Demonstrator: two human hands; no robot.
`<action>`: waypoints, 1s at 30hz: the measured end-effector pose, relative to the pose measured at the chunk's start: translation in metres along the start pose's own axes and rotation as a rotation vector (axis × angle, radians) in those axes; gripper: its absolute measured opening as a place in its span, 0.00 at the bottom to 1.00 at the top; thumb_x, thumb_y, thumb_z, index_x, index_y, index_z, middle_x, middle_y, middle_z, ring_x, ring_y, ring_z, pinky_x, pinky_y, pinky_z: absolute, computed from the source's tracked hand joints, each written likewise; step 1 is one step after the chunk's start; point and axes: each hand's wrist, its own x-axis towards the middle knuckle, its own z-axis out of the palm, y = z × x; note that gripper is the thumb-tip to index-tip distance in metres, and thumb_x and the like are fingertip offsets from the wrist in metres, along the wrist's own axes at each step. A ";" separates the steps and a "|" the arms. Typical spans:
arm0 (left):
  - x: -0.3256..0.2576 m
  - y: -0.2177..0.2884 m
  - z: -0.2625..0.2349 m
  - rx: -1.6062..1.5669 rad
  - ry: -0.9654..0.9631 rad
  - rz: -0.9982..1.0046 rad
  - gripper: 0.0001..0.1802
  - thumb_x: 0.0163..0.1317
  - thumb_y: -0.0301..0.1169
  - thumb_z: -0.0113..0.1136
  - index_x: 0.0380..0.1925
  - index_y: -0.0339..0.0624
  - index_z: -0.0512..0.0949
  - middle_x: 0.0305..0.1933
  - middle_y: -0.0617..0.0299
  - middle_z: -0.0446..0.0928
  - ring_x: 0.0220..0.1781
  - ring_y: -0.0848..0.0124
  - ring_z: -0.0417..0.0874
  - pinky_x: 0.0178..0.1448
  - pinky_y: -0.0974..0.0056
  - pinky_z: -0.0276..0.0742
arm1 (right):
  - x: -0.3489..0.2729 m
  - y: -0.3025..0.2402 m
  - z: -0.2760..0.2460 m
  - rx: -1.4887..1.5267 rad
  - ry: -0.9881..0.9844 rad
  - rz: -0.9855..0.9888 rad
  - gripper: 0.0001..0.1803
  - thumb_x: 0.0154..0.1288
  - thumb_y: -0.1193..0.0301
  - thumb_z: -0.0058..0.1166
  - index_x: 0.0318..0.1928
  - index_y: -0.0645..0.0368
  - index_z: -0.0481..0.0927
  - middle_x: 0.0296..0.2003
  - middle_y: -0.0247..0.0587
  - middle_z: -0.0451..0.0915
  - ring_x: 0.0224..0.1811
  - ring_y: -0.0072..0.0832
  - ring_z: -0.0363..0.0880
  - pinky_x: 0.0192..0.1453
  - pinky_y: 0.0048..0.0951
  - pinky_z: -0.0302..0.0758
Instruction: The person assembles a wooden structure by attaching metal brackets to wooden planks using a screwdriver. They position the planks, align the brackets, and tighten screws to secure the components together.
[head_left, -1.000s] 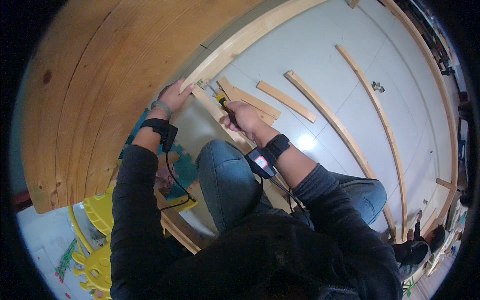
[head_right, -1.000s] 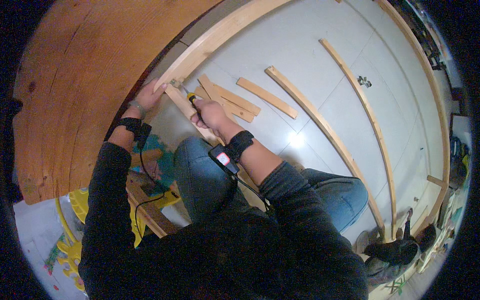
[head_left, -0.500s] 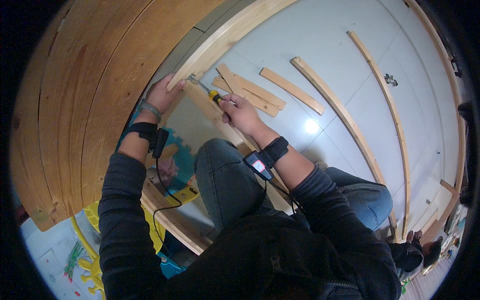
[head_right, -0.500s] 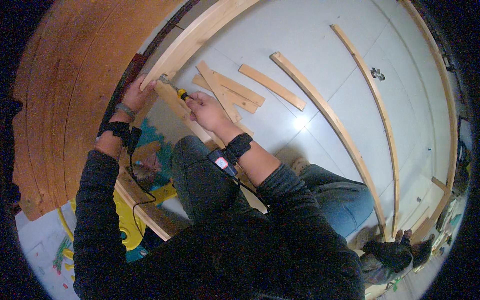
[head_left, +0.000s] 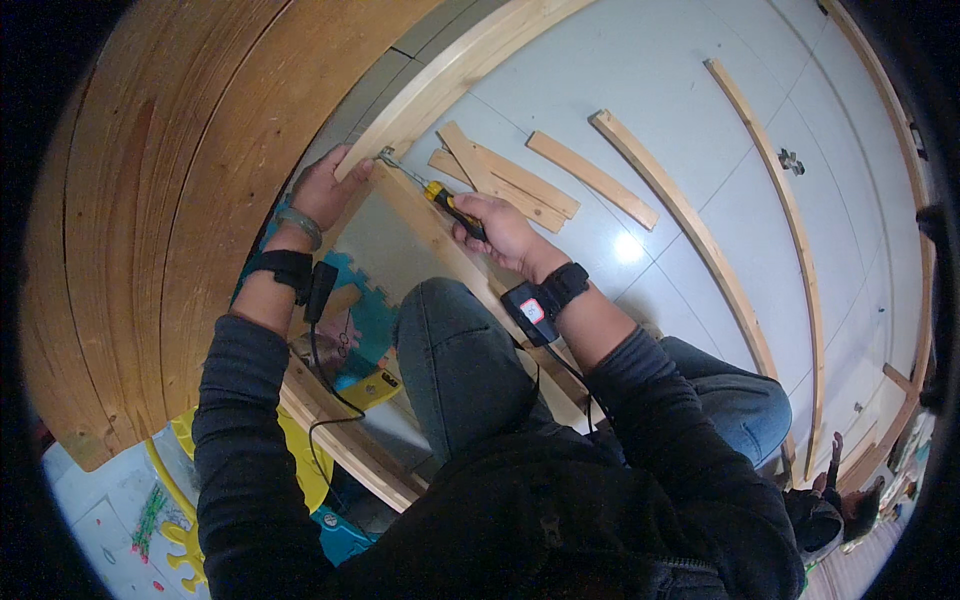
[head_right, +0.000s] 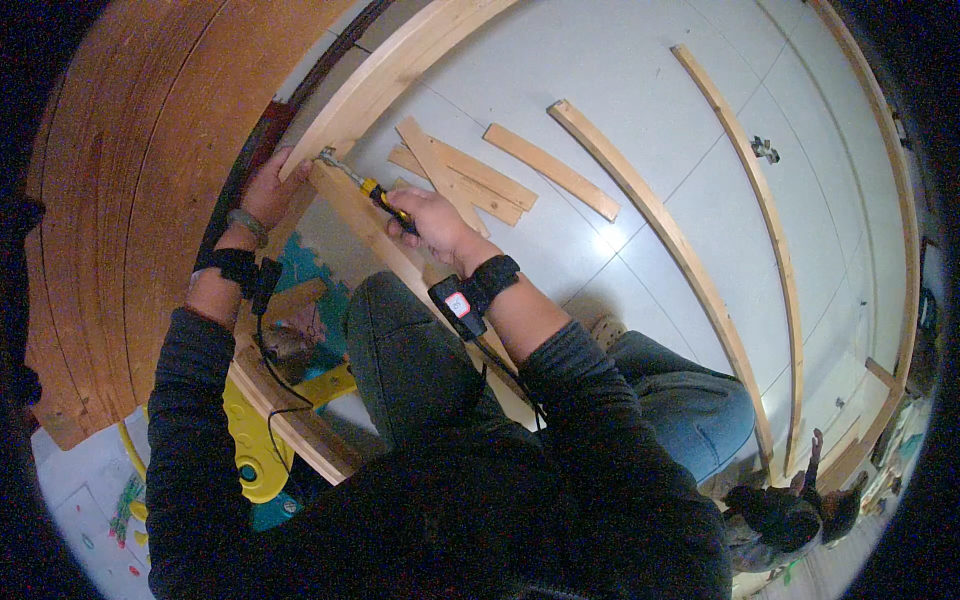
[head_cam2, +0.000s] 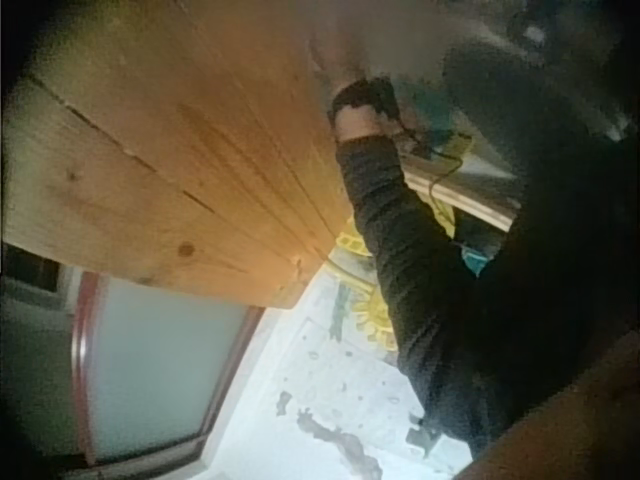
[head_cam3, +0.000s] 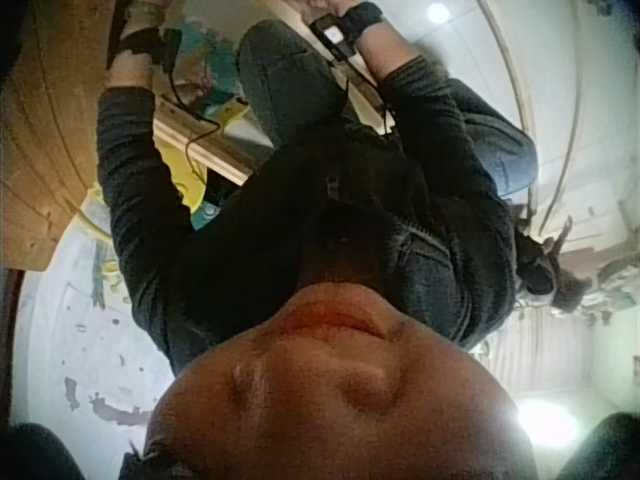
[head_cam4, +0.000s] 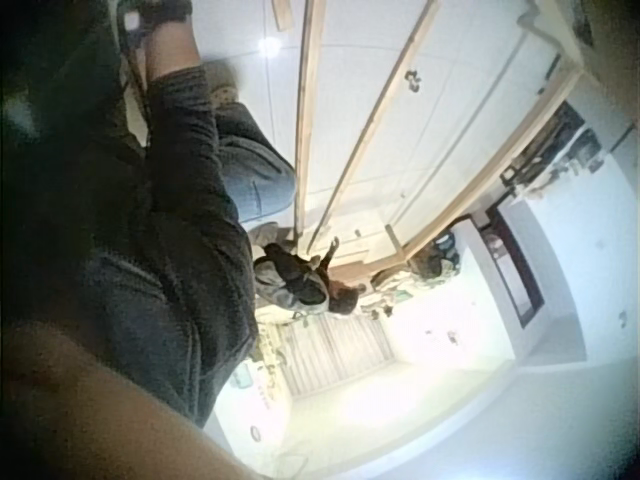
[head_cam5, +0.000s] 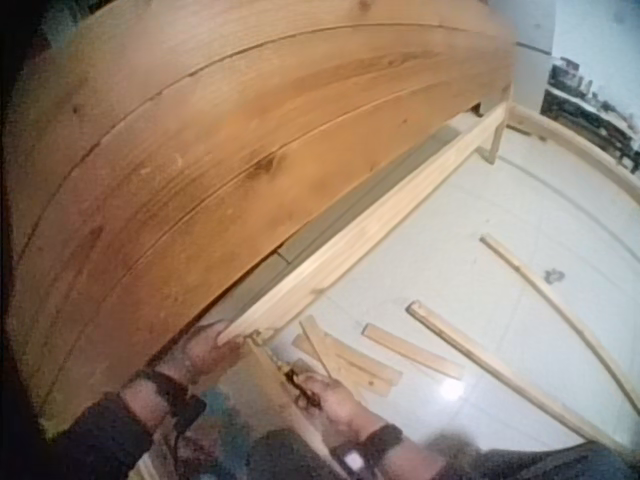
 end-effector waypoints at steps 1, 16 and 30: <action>0.000 0.000 0.000 0.023 0.007 0.008 0.24 0.60 0.54 0.49 0.41 0.45 0.74 0.36 0.53 0.78 0.38 0.61 0.78 0.43 0.62 0.71 | 0.000 0.000 0.000 0.003 0.001 -0.002 0.13 0.65 0.62 0.43 0.40 0.59 0.71 0.20 0.36 0.73 0.11 0.15 0.61 0.14 0.15 0.57; -0.002 0.009 -0.001 0.062 0.018 0.013 0.24 0.60 0.53 0.49 0.43 0.46 0.74 0.38 0.54 0.78 0.40 0.62 0.78 0.45 0.62 0.71 | 0.001 0.001 0.000 0.009 0.028 0.007 0.13 0.64 0.62 0.44 0.41 0.56 0.73 0.20 0.34 0.72 0.15 0.16 0.63 0.16 0.15 0.59; -0.001 0.015 -0.004 0.210 -0.002 -0.103 0.25 0.58 0.56 0.49 0.43 0.49 0.74 0.39 0.53 0.78 0.42 0.58 0.79 0.46 0.60 0.71 | 0.009 -0.016 -0.022 0.326 -0.291 0.318 0.22 0.69 0.57 0.33 0.50 0.60 0.72 0.16 0.26 0.66 0.10 0.14 0.53 0.15 0.15 0.53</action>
